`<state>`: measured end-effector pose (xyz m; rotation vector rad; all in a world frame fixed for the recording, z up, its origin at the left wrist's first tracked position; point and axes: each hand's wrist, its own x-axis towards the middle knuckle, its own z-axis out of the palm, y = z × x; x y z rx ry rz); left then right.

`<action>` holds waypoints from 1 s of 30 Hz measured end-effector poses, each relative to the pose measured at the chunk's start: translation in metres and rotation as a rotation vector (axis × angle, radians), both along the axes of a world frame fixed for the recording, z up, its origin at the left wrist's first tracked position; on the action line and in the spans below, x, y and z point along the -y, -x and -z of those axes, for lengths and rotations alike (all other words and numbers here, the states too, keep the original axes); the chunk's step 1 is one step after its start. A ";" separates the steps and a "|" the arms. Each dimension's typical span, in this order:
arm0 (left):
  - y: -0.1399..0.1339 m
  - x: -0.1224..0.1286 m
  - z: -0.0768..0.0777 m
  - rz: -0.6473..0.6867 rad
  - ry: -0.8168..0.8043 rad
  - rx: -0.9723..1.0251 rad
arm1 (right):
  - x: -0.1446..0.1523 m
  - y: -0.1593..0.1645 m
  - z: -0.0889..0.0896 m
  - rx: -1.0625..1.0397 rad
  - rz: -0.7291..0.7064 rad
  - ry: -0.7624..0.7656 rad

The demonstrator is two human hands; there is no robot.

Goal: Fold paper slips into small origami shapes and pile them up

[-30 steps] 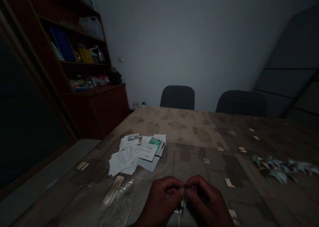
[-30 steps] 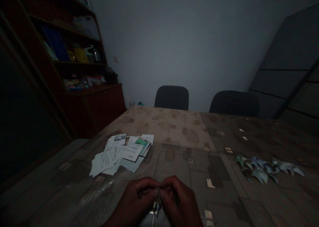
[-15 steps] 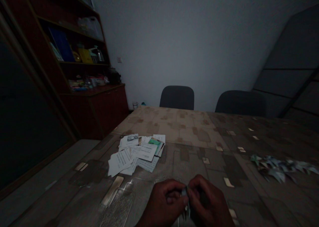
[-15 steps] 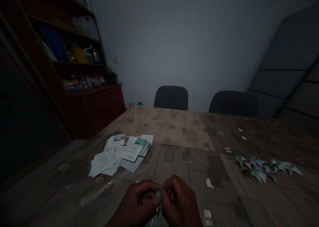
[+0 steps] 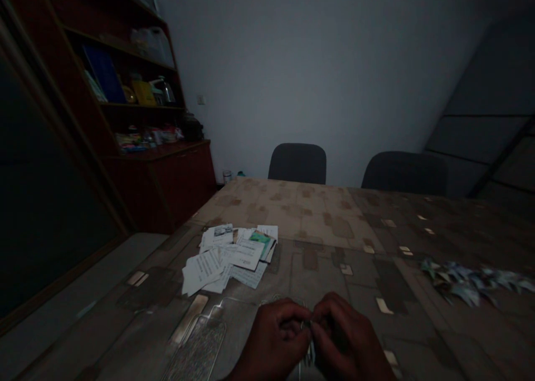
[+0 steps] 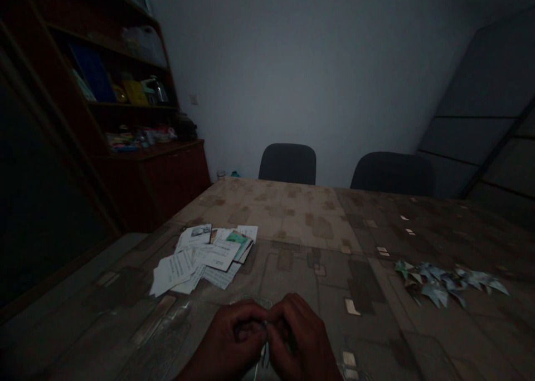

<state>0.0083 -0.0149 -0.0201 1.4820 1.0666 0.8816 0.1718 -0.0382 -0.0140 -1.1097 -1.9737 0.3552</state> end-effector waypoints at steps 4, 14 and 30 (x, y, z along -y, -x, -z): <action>0.000 0.001 0.002 0.027 -0.041 -0.033 | 0.001 0.001 -0.002 0.014 -0.046 -0.027; 0.000 0.001 -0.004 -0.006 0.060 0.070 | 0.004 0.000 -0.012 -0.064 0.013 0.092; 0.005 0.002 -0.009 -0.084 0.027 0.194 | 0.006 0.011 -0.002 -0.259 0.178 0.322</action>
